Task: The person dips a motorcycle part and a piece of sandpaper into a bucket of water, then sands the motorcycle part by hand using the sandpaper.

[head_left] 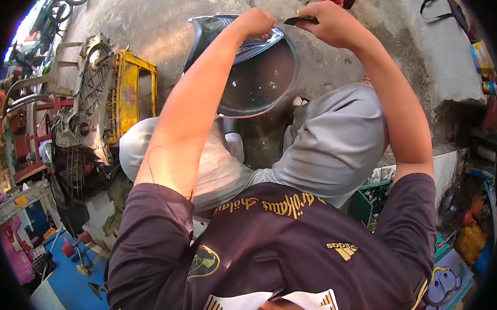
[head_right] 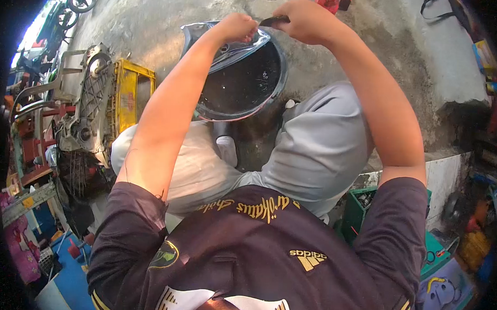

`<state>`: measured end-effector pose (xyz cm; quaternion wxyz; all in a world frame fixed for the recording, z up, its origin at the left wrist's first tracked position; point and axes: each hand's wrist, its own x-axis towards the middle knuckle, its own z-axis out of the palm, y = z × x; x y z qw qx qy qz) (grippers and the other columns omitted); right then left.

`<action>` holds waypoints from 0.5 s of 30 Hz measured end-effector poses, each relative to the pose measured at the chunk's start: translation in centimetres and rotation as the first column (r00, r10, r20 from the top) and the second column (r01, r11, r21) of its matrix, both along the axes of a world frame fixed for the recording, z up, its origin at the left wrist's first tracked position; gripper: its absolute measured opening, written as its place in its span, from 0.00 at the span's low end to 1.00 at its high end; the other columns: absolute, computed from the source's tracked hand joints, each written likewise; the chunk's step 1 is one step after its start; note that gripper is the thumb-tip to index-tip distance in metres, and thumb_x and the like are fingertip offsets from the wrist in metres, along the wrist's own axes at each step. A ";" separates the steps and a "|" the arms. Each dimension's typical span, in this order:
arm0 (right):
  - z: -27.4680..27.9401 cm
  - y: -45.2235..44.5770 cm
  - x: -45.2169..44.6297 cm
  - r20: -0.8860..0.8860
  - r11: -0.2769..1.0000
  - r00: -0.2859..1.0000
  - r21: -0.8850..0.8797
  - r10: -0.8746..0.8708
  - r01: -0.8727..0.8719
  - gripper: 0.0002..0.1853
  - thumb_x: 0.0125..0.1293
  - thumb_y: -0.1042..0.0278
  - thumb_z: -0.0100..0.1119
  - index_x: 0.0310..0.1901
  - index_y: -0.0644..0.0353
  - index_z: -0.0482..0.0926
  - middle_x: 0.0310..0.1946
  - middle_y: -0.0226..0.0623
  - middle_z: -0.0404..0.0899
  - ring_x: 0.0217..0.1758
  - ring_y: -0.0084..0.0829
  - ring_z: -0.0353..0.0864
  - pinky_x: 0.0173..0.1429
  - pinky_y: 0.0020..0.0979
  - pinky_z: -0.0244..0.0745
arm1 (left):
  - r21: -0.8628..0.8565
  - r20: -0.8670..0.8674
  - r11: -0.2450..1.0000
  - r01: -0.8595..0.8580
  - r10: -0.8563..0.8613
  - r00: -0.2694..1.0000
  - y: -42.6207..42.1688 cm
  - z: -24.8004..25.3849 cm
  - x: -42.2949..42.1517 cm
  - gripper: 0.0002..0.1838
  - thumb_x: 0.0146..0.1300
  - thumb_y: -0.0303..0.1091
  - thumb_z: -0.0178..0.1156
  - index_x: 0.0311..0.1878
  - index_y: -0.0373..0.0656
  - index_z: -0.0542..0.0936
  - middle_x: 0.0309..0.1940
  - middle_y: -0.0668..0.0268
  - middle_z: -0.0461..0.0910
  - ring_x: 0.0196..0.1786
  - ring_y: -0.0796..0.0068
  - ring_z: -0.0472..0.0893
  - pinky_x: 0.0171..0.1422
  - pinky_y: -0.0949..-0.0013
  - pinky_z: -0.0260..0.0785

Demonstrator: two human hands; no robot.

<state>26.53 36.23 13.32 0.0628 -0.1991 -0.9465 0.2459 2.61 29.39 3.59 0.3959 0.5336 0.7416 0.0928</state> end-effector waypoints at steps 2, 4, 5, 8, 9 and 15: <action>-0.9 0.6 0.5 -0.076 0.995 0.997 0.099 0.027 -0.019 0.18 0.77 0.61 0.72 0.57 0.66 0.89 0.45 0.52 0.90 0.47 0.46 0.88 0.56 0.41 0.80 | 0.063 0.359 0.976 -0.206 0.171 0.918 0.1 -0.5 -0.2 0.18 0.81 0.40 0.58 0.54 0.39 0.92 0.45 0.61 0.94 0.45 0.70 0.93 0.50 0.66 0.87; -0.5 0.7 0.9 -0.040 0.996 0.999 0.087 0.006 -0.003 0.18 0.76 0.61 0.73 0.58 0.66 0.89 0.45 0.53 0.91 0.48 0.47 0.89 0.56 0.41 0.81 | 0.042 0.399 0.975 -0.219 0.185 0.898 -0.3 -0.8 -0.1 0.18 0.81 0.41 0.58 0.55 0.38 0.92 0.47 0.60 0.94 0.47 0.70 0.93 0.52 0.66 0.87; -0.5 0.5 0.9 -0.008 0.997 1.000 0.072 0.007 -0.007 0.18 0.76 0.61 0.73 0.58 0.66 0.89 0.45 0.53 0.91 0.48 0.48 0.89 0.56 0.41 0.81 | 0.018 0.433 0.968 -0.252 0.220 0.874 -0.9 -1.1 -0.1 0.19 0.81 0.41 0.59 0.56 0.37 0.92 0.48 0.60 0.94 0.49 0.70 0.93 0.53 0.67 0.87; -1.5 1.0 1.0 0.027 0.998 1.000 0.063 -0.008 0.006 0.14 0.72 0.61 0.74 0.53 0.61 0.92 0.42 0.56 0.91 0.43 0.48 0.92 0.52 0.38 0.85 | -0.056 0.381 0.986 -0.154 0.164 0.910 -2.3 -2.6 -0.8 0.18 0.80 0.42 0.60 0.53 0.36 0.91 0.48 0.58 0.94 0.47 0.68 0.94 0.53 0.67 0.87; -1.6 1.0 1.0 0.028 0.998 1.000 0.061 -0.007 0.006 0.14 0.72 0.61 0.74 0.53 0.61 0.92 0.42 0.56 0.91 0.43 0.48 0.92 0.52 0.38 0.85 | -0.132 0.309 0.989 -0.074 0.112 0.945 -2.6 -3.3 -1.0 0.18 0.80 0.43 0.60 0.52 0.37 0.91 0.47 0.57 0.95 0.47 0.67 0.94 0.53 0.67 0.87; -0.3 0.3 1.1 -0.051 0.999 0.998 0.044 -0.022 0.024 0.18 0.76 0.61 0.73 0.58 0.66 0.89 0.45 0.53 0.91 0.47 0.49 0.89 0.55 0.42 0.81 | -0.481 0.096 0.869 0.113 -0.076 0.992 -9.7 -12.9 2.5 0.29 0.83 0.58 0.56 0.67 0.43 0.87 0.56 0.54 0.93 0.56 0.53 0.92 0.61 0.48 0.84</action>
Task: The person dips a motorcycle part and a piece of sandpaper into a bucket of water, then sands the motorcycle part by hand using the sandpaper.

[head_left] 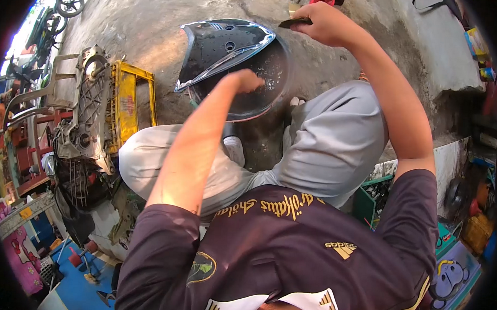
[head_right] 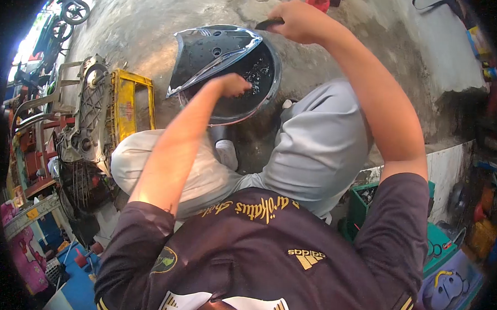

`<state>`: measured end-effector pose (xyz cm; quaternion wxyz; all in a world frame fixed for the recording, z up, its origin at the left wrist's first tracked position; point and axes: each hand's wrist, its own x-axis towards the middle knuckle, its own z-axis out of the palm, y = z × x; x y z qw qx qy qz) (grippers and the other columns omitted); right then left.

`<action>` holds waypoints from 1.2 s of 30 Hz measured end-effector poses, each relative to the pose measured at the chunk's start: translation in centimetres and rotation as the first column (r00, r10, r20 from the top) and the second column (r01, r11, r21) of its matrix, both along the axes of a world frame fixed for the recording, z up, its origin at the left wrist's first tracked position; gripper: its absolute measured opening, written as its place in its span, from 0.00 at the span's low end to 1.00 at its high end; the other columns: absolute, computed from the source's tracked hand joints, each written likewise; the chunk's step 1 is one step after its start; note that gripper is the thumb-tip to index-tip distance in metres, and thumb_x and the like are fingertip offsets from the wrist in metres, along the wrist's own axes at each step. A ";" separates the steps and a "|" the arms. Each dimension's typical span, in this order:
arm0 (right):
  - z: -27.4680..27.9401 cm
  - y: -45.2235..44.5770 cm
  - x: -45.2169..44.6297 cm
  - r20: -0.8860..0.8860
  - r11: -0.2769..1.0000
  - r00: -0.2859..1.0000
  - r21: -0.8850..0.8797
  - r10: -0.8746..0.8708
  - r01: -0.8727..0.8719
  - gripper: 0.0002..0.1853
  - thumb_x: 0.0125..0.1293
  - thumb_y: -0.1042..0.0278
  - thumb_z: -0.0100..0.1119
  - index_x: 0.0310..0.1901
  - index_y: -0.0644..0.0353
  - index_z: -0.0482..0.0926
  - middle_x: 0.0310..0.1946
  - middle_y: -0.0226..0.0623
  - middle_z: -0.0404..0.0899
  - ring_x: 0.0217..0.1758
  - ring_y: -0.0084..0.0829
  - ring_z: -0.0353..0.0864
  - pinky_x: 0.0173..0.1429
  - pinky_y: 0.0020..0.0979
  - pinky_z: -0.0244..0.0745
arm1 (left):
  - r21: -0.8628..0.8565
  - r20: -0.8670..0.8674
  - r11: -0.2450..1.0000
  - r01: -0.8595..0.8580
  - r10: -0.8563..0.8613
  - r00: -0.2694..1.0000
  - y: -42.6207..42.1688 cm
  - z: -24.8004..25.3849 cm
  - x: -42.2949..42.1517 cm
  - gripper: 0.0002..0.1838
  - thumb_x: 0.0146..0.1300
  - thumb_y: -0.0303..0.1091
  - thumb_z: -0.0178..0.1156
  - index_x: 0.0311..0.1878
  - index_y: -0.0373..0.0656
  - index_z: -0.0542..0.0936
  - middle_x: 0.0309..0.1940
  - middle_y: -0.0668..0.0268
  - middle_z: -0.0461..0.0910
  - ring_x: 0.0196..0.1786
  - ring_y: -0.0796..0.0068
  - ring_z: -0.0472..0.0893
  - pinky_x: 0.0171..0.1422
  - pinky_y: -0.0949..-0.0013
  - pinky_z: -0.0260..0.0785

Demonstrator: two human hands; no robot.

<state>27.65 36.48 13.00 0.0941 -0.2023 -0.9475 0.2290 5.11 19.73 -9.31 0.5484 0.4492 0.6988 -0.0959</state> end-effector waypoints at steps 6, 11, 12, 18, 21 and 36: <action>0.7 -0.9 -0.1 0.147 0.995 0.989 -0.095 0.007 0.007 0.22 0.74 0.57 0.73 0.61 0.64 0.90 0.56 0.58 0.91 0.60 0.58 0.90 0.67 0.47 0.83 | 0.197 -0.119 0.949 0.246 -0.226 0.967 -4.9 -5.2 1.0 0.25 0.78 0.51 0.59 0.56 0.37 0.91 0.54 0.44 0.92 0.57 0.46 0.93 0.63 0.47 0.83; -0.6 0.1 0.4 0.135 0.997 0.991 -0.073 -0.003 0.013 0.18 0.74 0.60 0.72 0.58 0.63 0.91 0.48 0.54 0.91 0.51 0.51 0.89 0.59 0.44 0.82 | 0.510 -0.039 0.849 -0.137 0.181 0.983 1.9 7.3 1.6 0.22 0.77 0.52 0.62 0.48 0.43 0.94 0.43 0.50 0.94 0.48 0.49 0.94 0.59 0.50 0.83; -0.7 0.2 0.4 0.099 0.999 0.995 -0.054 -0.004 0.010 0.15 0.76 0.63 0.72 0.56 0.63 0.90 0.42 0.51 0.91 0.42 0.45 0.88 0.53 0.41 0.81 | 0.609 0.057 0.744 -0.275 0.304 0.951 2.4 9.1 1.6 0.24 0.80 0.55 0.64 0.47 0.41 0.92 0.31 0.59 0.89 0.36 0.67 0.89 0.46 0.59 0.82; -0.6 -0.2 -0.3 0.050 0.997 0.999 -0.081 -0.007 0.011 0.16 0.76 0.62 0.72 0.57 0.64 0.90 0.43 0.53 0.91 0.42 0.46 0.89 0.53 0.41 0.81 | 0.568 0.407 0.560 -0.603 0.446 0.797 2.6 6.3 0.1 0.21 0.78 0.48 0.65 0.44 0.38 0.92 0.32 0.63 0.92 0.35 0.72 0.90 0.47 0.63 0.82; -0.5 0.0 -0.3 0.076 0.997 0.997 -0.076 0.021 -0.016 0.17 0.76 0.62 0.72 0.59 0.64 0.90 0.43 0.54 0.91 0.44 0.48 0.89 0.54 0.42 0.82 | 0.476 0.304 0.730 -0.490 0.387 0.871 -0.1 4.3 0.7 0.19 0.80 0.48 0.66 0.46 0.39 0.92 0.33 0.66 0.90 0.37 0.73 0.89 0.47 0.65 0.81; 0.1 0.1 -0.3 0.169 0.979 0.986 -0.201 0.006 0.029 0.19 0.74 0.58 0.73 0.58 0.62 0.91 0.49 0.56 0.92 0.52 0.52 0.91 0.59 0.45 0.83 | 0.899 -0.354 0.393 0.194 0.391 0.849 0.7 10.3 4.1 0.25 0.65 0.58 0.76 0.59 0.55 0.89 0.64 0.54 0.88 0.68 0.50 0.85 0.69 0.45 0.78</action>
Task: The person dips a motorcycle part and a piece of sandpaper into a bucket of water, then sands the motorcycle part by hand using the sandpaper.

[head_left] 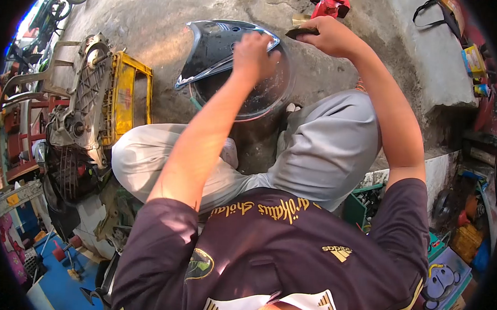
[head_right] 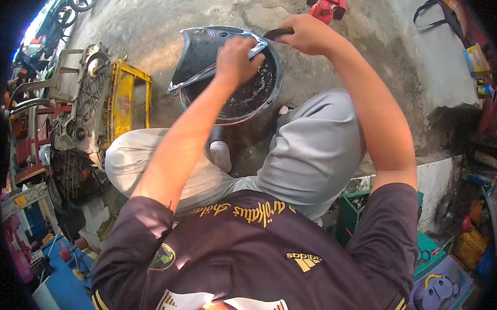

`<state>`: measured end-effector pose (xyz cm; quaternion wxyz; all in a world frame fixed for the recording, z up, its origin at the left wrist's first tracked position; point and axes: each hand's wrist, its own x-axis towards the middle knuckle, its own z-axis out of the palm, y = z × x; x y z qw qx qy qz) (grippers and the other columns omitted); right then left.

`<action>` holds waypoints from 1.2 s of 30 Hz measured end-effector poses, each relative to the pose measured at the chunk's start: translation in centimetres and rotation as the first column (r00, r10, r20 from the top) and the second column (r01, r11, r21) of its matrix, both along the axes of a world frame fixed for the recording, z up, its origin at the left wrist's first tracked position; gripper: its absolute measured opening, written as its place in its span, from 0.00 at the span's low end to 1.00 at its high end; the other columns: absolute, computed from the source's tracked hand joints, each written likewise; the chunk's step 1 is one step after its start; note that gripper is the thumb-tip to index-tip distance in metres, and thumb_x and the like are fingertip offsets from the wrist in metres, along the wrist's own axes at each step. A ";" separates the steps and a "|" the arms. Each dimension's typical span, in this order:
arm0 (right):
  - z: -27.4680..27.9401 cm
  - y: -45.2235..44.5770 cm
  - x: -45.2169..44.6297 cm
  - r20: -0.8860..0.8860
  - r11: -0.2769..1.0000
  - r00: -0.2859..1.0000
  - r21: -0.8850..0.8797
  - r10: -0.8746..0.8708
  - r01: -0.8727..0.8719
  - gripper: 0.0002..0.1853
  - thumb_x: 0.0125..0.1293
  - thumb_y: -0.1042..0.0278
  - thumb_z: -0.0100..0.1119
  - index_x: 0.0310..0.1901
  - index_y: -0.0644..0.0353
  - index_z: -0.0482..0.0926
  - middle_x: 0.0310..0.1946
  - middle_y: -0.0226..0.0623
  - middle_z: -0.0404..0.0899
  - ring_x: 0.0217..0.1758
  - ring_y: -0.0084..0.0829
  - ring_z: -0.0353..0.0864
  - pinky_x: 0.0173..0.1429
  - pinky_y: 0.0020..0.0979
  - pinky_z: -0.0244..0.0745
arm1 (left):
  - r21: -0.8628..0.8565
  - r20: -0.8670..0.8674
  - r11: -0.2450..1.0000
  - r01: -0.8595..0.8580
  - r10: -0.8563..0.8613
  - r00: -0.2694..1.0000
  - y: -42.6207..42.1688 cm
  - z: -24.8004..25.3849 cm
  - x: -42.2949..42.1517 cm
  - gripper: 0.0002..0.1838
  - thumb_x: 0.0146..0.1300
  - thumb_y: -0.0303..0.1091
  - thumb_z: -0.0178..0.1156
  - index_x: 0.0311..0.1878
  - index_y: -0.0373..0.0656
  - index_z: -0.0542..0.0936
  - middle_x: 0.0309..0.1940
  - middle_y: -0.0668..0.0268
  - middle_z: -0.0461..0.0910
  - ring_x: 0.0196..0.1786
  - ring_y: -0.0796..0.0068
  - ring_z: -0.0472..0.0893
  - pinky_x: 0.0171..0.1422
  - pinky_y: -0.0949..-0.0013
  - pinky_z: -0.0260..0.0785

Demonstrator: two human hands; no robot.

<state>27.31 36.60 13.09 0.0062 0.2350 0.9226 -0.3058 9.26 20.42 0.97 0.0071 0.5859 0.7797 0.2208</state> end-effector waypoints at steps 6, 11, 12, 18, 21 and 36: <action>-0.7 0.2 0.3 -0.031 0.998 0.999 0.067 0.008 -0.006 0.17 0.78 0.59 0.71 0.57 0.65 0.90 0.39 0.50 0.91 0.40 0.40 0.85 0.52 0.40 0.80 | -0.279 -0.300 0.954 -0.107 0.019 0.954 -1.1 -3.4 -6.1 0.51 0.66 0.72 0.71 0.89 0.70 0.66 0.88 0.59 0.65 0.90 0.43 0.60 0.85 0.23 0.55; -1.0 0.4 0.3 0.000 0.998 1.000 0.055 -0.008 0.008 0.17 0.77 0.59 0.72 0.55 0.66 0.90 0.38 0.50 0.90 0.39 0.39 0.84 0.51 0.41 0.79 | -0.336 -0.201 0.934 -0.121 0.054 0.978 -2.4 -0.8 -3.7 0.52 0.57 0.81 0.73 0.83 0.69 0.77 0.84 0.63 0.72 0.86 0.47 0.66 0.83 0.22 0.54; -1.0 0.5 0.2 -0.001 0.999 1.000 0.044 -0.020 0.020 0.17 0.77 0.59 0.72 0.55 0.66 0.90 0.38 0.50 0.90 0.38 0.39 0.84 0.51 0.41 0.79 | -0.333 -0.200 0.934 -0.127 0.062 0.978 -2.4 -0.8 -3.8 0.52 0.57 0.81 0.73 0.83 0.69 0.77 0.84 0.63 0.72 0.86 0.47 0.66 0.83 0.22 0.54; -2.1 1.0 0.5 -0.008 0.996 0.999 0.082 -0.036 0.037 0.18 0.75 0.58 0.72 0.59 0.60 0.91 0.45 0.56 0.91 0.48 0.55 0.91 0.56 0.46 0.82 | -0.352 -0.159 0.935 -0.049 -0.008 0.987 -1.8 -0.7 -6.7 0.45 0.56 0.76 0.77 0.75 0.66 0.84 0.72 0.63 0.80 0.79 0.55 0.71 0.76 0.33 0.59; -2.5 1.1 0.5 0.020 0.996 0.998 0.074 -0.055 0.053 0.18 0.74 0.58 0.72 0.59 0.59 0.92 0.45 0.57 0.91 0.48 0.56 0.90 0.55 0.47 0.82 | -0.426 -0.277 0.901 0.082 -0.216 0.936 -3.3 -2.9 -8.4 0.39 0.58 0.70 0.78 0.71 0.67 0.86 0.69 0.65 0.79 0.79 0.60 0.70 0.74 0.36 0.60; -3.2 1.7 -2.6 0.013 0.998 0.998 0.021 -0.059 0.059 0.18 0.75 0.57 0.73 0.59 0.58 0.92 0.45 0.56 0.92 0.47 0.54 0.91 0.56 0.46 0.82 | -0.574 -0.091 0.788 -0.221 0.206 0.974 0.5 -2.0 -13.5 0.57 0.64 0.93 0.48 0.91 0.74 0.64 0.94 0.62 0.57 0.93 0.32 0.52 0.86 0.13 0.41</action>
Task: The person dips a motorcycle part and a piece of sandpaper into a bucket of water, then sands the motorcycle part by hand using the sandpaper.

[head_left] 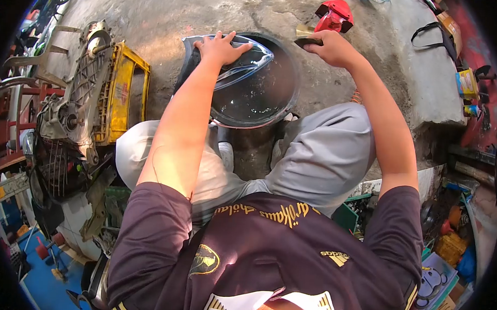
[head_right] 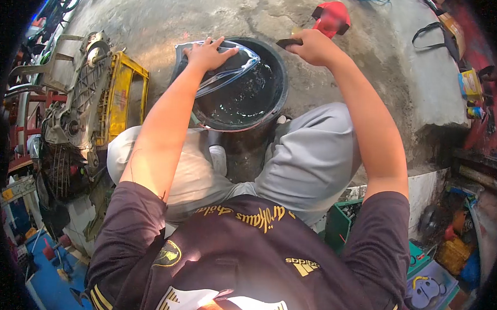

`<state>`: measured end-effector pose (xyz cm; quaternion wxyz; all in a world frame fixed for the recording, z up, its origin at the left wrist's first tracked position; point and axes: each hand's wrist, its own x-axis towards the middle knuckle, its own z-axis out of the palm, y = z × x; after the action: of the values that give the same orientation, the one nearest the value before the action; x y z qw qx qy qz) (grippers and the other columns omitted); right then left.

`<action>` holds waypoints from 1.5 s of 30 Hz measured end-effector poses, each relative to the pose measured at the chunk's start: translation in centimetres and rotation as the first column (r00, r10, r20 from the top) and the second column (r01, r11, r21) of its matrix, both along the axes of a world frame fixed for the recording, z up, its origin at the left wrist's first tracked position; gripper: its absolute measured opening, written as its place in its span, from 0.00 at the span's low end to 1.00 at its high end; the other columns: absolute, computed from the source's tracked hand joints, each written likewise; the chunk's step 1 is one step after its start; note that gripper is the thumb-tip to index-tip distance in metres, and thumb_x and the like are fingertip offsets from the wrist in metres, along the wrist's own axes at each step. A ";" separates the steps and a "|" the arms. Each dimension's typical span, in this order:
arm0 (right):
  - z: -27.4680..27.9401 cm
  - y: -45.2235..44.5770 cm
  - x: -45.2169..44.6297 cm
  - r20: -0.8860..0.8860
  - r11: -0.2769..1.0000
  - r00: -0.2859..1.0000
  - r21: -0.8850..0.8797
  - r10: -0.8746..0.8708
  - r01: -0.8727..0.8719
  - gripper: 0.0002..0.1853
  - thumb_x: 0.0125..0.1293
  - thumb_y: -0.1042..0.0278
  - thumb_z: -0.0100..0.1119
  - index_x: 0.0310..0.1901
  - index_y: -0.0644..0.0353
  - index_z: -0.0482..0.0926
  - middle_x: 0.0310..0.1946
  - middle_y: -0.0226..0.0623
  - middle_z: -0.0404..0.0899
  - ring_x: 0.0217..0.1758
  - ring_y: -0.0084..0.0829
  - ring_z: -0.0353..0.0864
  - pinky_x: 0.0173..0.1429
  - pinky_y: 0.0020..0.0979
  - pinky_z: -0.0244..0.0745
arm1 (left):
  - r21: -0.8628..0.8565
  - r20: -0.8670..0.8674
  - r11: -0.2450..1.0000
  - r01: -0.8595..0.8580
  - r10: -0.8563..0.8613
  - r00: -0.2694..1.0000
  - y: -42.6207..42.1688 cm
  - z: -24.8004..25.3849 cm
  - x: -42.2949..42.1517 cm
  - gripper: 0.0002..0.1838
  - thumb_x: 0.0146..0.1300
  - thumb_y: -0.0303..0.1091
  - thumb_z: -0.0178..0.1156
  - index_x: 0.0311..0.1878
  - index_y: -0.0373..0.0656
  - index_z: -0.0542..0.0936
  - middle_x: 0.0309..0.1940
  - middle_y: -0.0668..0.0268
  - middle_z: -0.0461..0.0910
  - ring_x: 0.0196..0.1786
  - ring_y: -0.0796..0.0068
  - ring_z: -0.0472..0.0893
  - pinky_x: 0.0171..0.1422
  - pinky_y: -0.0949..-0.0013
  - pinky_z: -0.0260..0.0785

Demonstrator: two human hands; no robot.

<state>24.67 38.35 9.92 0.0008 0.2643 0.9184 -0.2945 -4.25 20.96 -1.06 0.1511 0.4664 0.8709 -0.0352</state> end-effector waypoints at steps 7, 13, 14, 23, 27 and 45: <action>1.6 -1.4 -2.5 -0.018 0.999 0.999 -0.026 0.033 -0.033 0.20 0.78 0.59 0.72 0.62 0.64 0.89 0.44 0.47 0.93 0.43 0.35 0.86 0.55 0.37 0.80 | 0.037 0.039 0.997 -0.069 0.067 0.997 1.6 -0.2 1.5 0.60 0.61 0.96 0.45 0.92 0.74 0.63 0.94 0.61 0.55 0.93 0.33 0.53 0.88 0.15 0.38; 2.0 -1.4 -2.2 -0.016 1.000 1.000 -0.025 0.002 -0.002 0.22 0.77 0.58 0.72 0.64 0.65 0.88 0.46 0.49 0.94 0.46 0.33 0.87 0.57 0.36 0.80 | 0.016 -0.011 0.998 -0.054 0.055 0.998 5.0 0.1 6.1 0.57 0.66 0.91 0.50 0.92 0.69 0.63 0.94 0.57 0.55 0.93 0.30 0.48 0.87 0.17 0.38; 1.9 -1.2 -2.0 -0.051 1.000 0.999 -0.031 -0.007 0.005 0.22 0.77 0.58 0.72 0.64 0.65 0.88 0.46 0.49 0.94 0.47 0.34 0.88 0.57 0.36 0.81 | 0.022 -0.006 0.999 -0.050 0.050 0.999 5.2 0.1 6.4 0.57 0.66 0.91 0.50 0.92 0.69 0.63 0.94 0.57 0.55 0.93 0.30 0.48 0.87 0.17 0.38; -8.7 -1.3 0.7 -0.399 0.992 0.913 0.060 -0.081 0.115 0.13 0.71 0.73 0.72 0.56 0.60 0.91 0.53 0.47 0.92 0.58 0.53 0.88 0.66 0.44 0.81 | -0.030 -0.069 0.999 -0.024 0.021 0.997 5.6 -0.1 6.4 0.54 0.71 0.88 0.46 0.91 0.66 0.64 0.92 0.55 0.57 0.93 0.33 0.51 0.85 0.14 0.41; -13.4 -4.3 0.4 -0.498 0.957 0.866 0.271 0.049 0.102 0.18 0.62 0.79 0.73 0.55 0.59 0.90 0.57 0.42 0.90 0.63 0.49 0.85 0.68 0.45 0.81 | -0.072 -0.070 0.997 0.032 -0.037 0.997 6.1 0.6 5.6 0.54 0.69 0.89 0.47 0.90 0.68 0.67 0.90 0.54 0.62 0.92 0.34 0.53 0.81 0.13 0.47; -16.2 -6.0 -0.5 -0.487 0.943 0.866 0.327 0.112 0.061 0.25 0.54 0.83 0.71 0.57 0.62 0.90 0.59 0.40 0.88 0.63 0.49 0.84 0.68 0.47 0.81 | 0.049 -0.006 0.997 0.053 -0.053 0.999 6.0 -1.0 4.6 0.56 0.66 0.89 0.53 0.90 0.66 0.68 0.93 0.53 0.56 0.94 0.35 0.50 0.88 0.14 0.34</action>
<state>24.16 32.34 -6.27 -0.2770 0.1631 0.9269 -0.1939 0.35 27.00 -2.10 0.1367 0.4927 0.8592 -0.0186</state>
